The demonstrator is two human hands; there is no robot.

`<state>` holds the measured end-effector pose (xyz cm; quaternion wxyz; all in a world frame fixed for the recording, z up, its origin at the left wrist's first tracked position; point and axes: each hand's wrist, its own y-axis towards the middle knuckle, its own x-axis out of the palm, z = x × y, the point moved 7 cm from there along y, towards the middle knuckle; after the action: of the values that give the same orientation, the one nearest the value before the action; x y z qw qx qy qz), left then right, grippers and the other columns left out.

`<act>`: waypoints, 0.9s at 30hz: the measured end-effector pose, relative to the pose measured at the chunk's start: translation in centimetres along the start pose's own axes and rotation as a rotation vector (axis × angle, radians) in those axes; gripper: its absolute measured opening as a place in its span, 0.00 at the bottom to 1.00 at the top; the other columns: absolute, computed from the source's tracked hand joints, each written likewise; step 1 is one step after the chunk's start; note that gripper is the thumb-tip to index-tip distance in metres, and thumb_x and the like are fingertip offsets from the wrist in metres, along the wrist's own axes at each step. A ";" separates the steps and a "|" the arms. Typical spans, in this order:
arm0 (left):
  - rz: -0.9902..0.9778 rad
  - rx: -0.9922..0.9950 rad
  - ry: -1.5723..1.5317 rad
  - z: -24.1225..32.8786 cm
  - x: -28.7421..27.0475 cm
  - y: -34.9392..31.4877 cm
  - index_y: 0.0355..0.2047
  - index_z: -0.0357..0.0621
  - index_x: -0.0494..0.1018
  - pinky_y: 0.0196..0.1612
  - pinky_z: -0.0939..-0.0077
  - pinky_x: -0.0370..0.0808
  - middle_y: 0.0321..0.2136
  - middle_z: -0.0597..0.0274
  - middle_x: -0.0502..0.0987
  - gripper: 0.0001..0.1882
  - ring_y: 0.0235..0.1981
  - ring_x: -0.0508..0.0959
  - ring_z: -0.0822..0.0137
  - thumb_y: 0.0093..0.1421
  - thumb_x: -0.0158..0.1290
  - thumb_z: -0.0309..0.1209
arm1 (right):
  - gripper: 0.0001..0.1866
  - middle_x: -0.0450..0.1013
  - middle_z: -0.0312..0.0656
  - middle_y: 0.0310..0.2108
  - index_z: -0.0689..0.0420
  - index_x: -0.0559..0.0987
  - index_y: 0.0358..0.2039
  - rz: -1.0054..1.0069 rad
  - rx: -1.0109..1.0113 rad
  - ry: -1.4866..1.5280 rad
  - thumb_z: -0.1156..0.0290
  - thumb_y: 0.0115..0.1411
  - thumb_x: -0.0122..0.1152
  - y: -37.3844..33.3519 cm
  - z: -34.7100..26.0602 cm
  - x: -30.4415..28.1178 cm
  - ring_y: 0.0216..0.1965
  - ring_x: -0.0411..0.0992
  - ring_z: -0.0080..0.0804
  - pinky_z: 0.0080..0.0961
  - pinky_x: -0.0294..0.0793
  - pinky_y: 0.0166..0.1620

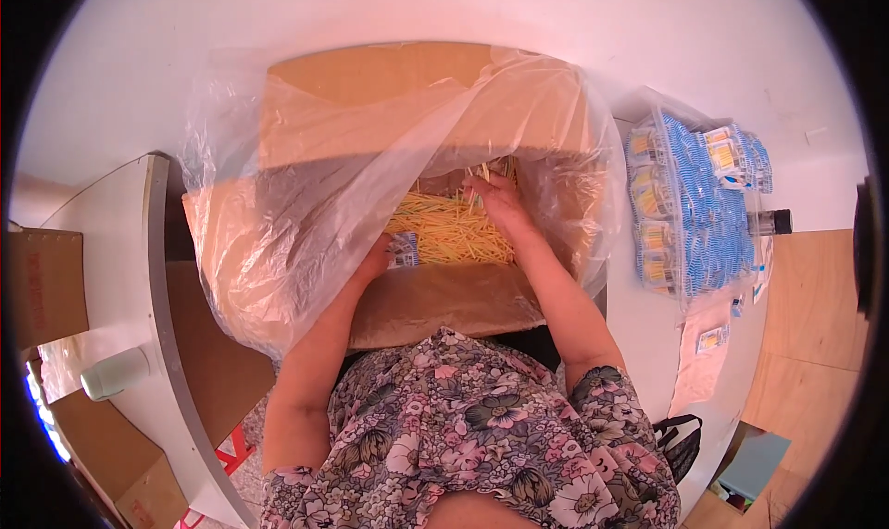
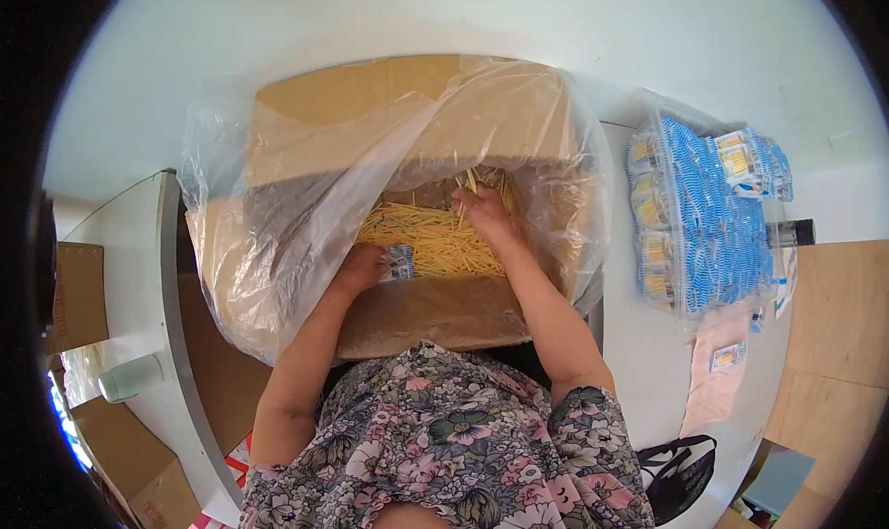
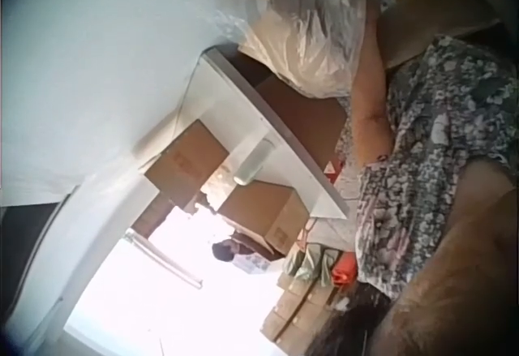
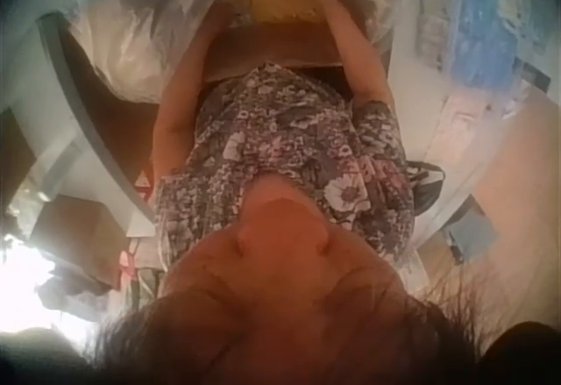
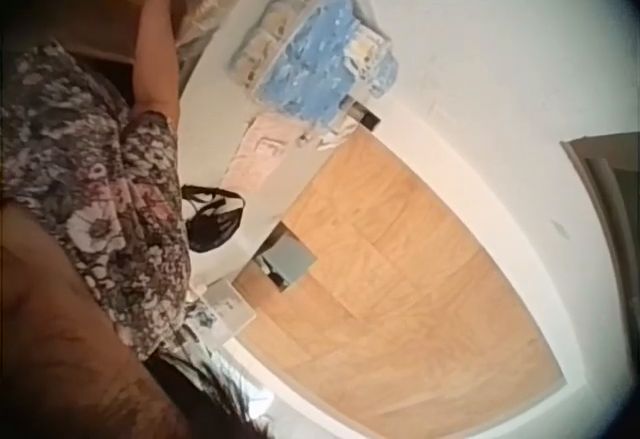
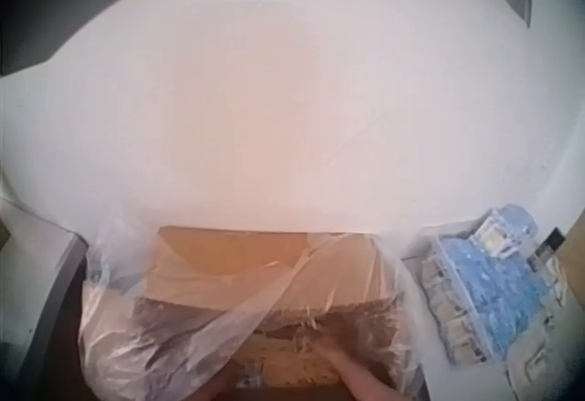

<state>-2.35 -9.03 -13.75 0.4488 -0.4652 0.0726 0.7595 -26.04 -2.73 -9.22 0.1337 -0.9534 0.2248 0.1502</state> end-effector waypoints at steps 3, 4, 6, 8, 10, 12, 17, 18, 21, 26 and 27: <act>-0.030 0.020 0.039 0.2 0.0 0.2 0.38 0.37 0.75 0.47 0.63 0.69 0.37 0.45 0.76 0.17 0.42 0.74 0.50 0.48 0.57 0.32 | 0.10 0.69 0.34 0.23 0.57 0.75 0.29 -0.103 0.269 0.427 0.63 0.60 0.54 -0.6 1.7 1.1 0.24 0.69 0.27 0.25 0.72 0.33; -0.030 0.015 0.040 0.1 0.0 0.0 0.38 0.37 0.75 0.47 0.63 0.69 0.37 0.45 0.76 0.17 0.42 0.74 0.50 0.48 0.57 0.32 | 0.11 0.67 0.33 0.21 0.57 0.74 0.28 -0.137 0.392 0.526 0.62 0.60 0.55 -1.8 0.8 1.8 0.23 0.68 0.25 0.24 0.72 0.30; 0.003 -0.008 0.045 0.2 -0.3 -0.1 0.39 0.38 0.75 0.47 0.63 0.69 0.37 0.45 0.76 0.17 0.43 0.74 0.50 0.49 0.57 0.32 | 0.12 0.66 0.33 0.19 0.56 0.73 0.26 -0.165 0.512 0.629 0.60 0.60 0.56 -2.9 0.8 2.8 0.22 0.67 0.23 0.24 0.72 0.27; -0.012 -0.011 0.041 0.7 -0.6 -0.1 0.39 0.38 0.75 0.47 0.62 0.69 0.37 0.45 0.76 0.17 0.43 0.74 0.50 0.49 0.57 0.33 | 0.13 0.67 0.34 0.19 0.56 0.72 0.28 -0.267 0.522 0.612 0.59 0.59 0.56 -2.9 1.5 4.1 0.20 0.67 0.24 0.29 0.75 0.21; -0.038 -0.006 0.043 2.3 -1.7 -0.1 0.39 0.38 0.75 0.47 0.62 0.69 0.37 0.45 0.76 0.17 0.43 0.74 0.50 0.49 0.57 0.33 | 0.12 0.66 0.34 0.18 0.56 0.71 0.28 -0.225 0.442 0.634 0.61 0.58 0.57 -0.7 1.8 4.0 0.19 0.66 0.24 0.28 0.73 0.20; -0.138 -0.054 0.049 3.4 -2.6 -0.4 0.40 0.38 0.74 0.46 0.61 0.70 0.37 0.46 0.76 0.18 0.42 0.75 0.51 0.49 0.57 0.35 | 0.11 0.65 0.34 0.18 0.55 0.71 0.27 -0.189 0.367 0.655 0.63 0.58 0.58 1.2 0.5 4.1 0.18 0.66 0.25 0.28 0.72 0.19; -0.147 -0.080 0.017 2.8 -2.2 -0.5 0.42 0.40 0.74 0.46 0.61 0.70 0.39 0.46 0.76 0.19 0.43 0.75 0.51 0.50 0.56 0.35 | 0.05 0.64 0.36 0.18 0.55 0.70 0.28 0.015 0.419 0.717 0.70 0.55 0.56 2.7 -3.0 2.7 0.16 0.63 0.26 0.23 0.63 0.16; -0.149 -0.094 0.043 2.8 -2.4 -0.4 0.42 0.40 0.74 0.46 0.62 0.70 0.39 0.46 0.75 0.19 0.43 0.74 0.51 0.50 0.56 0.34 | 0.05 0.64 0.36 0.18 0.55 0.70 0.28 0.018 0.419 0.721 0.70 0.55 0.56 2.7 -2.1 2.5 0.16 0.63 0.26 0.23 0.63 0.16; -0.138 -0.041 -0.019 2.6 -2.2 -0.2 0.43 0.41 0.73 0.46 0.63 0.70 0.40 0.47 0.75 0.19 0.43 0.74 0.51 0.50 0.56 0.34 | 0.08 0.64 0.34 0.18 0.56 0.70 0.32 -0.169 0.196 0.571 0.66 0.56 0.57 2.2 -1.3 2.7 0.17 0.63 0.23 0.20 0.61 0.17; -0.110 -0.028 -0.046 1.9 -2.0 0.0 0.44 0.41 0.73 0.47 0.64 0.70 0.39 0.47 0.75 0.19 0.43 0.74 0.51 0.51 0.56 0.33 | 0.14 0.64 0.30 0.19 0.55 0.69 0.35 -0.199 0.145 0.468 0.60 0.56 0.60 -0.3 -1.5 3.3 0.18 0.60 0.16 0.17 0.58 0.17; -0.132 -0.051 -0.039 1.8 -1.9 0.1 0.44 0.41 0.72 0.47 0.64 0.70 0.39 0.47 0.76 0.19 0.43 0.74 0.51 0.51 0.56 0.33 | 0.14 0.64 0.30 0.19 0.55 0.69 0.35 -0.199 0.144 0.469 0.60 0.56 0.60 -0.4 -2.0 3.2 0.18 0.60 0.16 0.17 0.58 0.17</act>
<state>-3.31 -9.28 -11.30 0.4871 -0.4654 0.0138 0.7389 -22.66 -4.28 -8.40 0.1596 -0.9676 0.1650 -0.1052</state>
